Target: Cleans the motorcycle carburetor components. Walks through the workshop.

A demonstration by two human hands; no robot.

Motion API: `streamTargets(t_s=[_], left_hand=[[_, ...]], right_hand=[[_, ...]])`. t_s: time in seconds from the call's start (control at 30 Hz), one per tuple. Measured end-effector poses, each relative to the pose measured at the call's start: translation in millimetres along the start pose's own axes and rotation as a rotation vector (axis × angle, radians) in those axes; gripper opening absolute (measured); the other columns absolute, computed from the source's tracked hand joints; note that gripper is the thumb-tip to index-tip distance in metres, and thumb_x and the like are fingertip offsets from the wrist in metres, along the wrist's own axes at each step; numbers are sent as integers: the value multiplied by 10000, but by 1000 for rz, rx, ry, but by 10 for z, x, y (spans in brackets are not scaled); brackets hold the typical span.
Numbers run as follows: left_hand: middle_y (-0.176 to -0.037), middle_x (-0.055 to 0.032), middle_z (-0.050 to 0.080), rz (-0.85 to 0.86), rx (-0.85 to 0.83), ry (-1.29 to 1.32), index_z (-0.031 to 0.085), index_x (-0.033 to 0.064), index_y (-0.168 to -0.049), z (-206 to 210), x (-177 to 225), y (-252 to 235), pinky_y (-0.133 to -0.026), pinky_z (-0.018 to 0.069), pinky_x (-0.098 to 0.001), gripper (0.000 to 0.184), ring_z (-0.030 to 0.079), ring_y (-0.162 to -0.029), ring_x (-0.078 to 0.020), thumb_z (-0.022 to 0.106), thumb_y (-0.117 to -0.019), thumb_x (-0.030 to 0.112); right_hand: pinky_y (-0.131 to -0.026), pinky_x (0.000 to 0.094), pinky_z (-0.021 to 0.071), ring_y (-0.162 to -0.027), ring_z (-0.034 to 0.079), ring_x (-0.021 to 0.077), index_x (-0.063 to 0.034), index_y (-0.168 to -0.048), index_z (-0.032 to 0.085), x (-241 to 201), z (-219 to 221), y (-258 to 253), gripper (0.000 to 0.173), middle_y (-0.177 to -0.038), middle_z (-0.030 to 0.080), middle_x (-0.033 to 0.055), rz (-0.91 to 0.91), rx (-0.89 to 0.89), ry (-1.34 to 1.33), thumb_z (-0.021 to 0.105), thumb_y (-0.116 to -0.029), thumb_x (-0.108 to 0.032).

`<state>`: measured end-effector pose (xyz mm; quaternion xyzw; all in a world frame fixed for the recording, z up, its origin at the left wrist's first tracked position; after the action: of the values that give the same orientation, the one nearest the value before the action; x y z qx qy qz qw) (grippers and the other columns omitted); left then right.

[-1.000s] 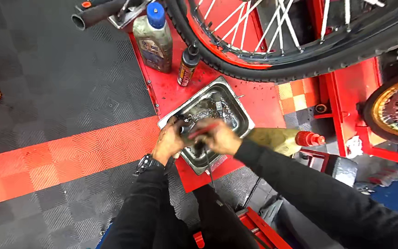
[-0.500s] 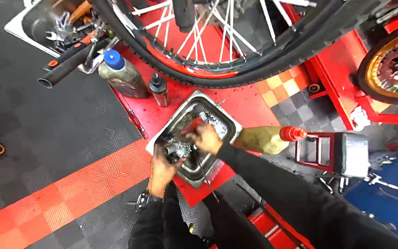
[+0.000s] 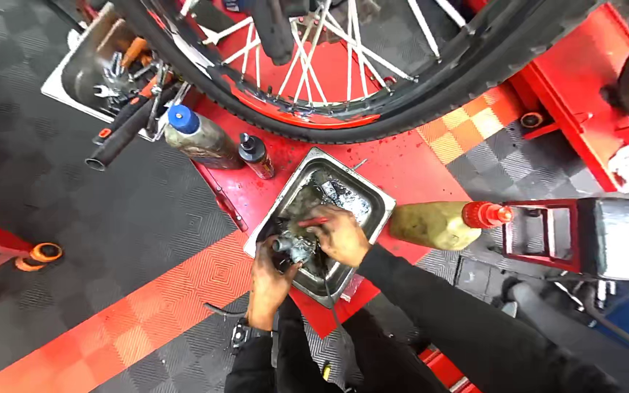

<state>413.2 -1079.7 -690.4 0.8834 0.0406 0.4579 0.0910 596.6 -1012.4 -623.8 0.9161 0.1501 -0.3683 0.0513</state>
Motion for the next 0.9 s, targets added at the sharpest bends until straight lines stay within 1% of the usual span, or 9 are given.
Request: streamTargets(t_s=[0.1,0.2,0.3,0.4,0.5,0.6,0.73,0.83,0.9], left_hand=[[-1258,-112,636,5,-8,20,565,63,-1355,30,-5,50,-924,600,-426,774,681,-1047,-183,908,-696,280],[-1274,-120,626,-20,-38,21,554,59,-1360,45,-14,89,-944,595,-430,779,677,-1067,-196,927,-706,257],[-1302,-118,617,-35,-39,28,559,79,-1374,18,-41,120,-952,594,-447,777,677,-1080,-208,929,-712,245],[-1329,-154,605,-3,-37,32,561,43,-1373,53,-25,24,-995,565,-461,751,656,-1135,-234,905,-740,255],[-1343,-131,590,-44,-91,11,521,101,-1418,56,-57,69,-972,583,-473,777,668,-1111,-230,903,-754,232],[-1369,-133,581,-32,-134,22,503,103,-1441,47,-27,45,-973,584,-492,768,669,-1123,-242,885,-781,203],[-1391,-134,574,0,-177,-73,474,115,-1477,56,16,-13,-985,569,-520,798,663,-1145,-271,877,-804,259],[-1373,-122,581,32,-210,-120,485,148,-1470,36,51,-52,-928,590,-531,786,679,-1095,-274,878,-805,296],[-1379,-107,575,57,-216,-130,479,156,-1478,54,83,-112,-943,585,-523,774,665,-1123,-258,859,-821,303]], right_hand=[[-911,414,596,-1024,701,152,-131,-1097,751,-303,-6,105,181,-1099,741,14,93,56,-76,713,-941,-214],[-951,468,578,-1084,695,225,-100,-1188,728,-161,98,280,260,-1188,724,68,203,-20,22,684,-976,-245],[-871,540,585,-993,715,287,-82,-1174,728,5,-100,506,269,-1102,736,111,372,48,72,715,-939,-211],[-900,429,608,-991,712,155,-147,-1091,761,-176,51,250,180,-1083,743,15,193,65,-77,723,-943,-242],[-969,485,578,-1095,699,213,-125,-1141,759,-91,1,16,221,-1174,735,60,149,5,8,691,-954,-220],[-911,499,584,-995,719,212,-125,-1071,770,-106,-190,-278,206,-1044,757,61,142,74,-2,735,-922,-263],[-1000,500,554,-1108,693,220,-147,-1153,758,86,244,-382,233,-1162,740,56,55,-212,73,703,-953,-255],[-917,545,562,-1020,713,269,-120,-1104,756,288,-80,-314,204,-1066,751,91,122,-88,155,710,-931,-218],[-948,489,578,-1030,711,193,-150,-1079,775,84,-6,-387,190,-1075,755,35,79,-49,66,731,-922,-247]])
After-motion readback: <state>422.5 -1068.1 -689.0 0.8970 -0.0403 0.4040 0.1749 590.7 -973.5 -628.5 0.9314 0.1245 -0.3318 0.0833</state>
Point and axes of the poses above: each hand's wrist, its own y-axis away from the middle knuckle, its own z-axis out of the palm, x = y × z, the point moved 9 cm from there along -y, towards the middle knuckle
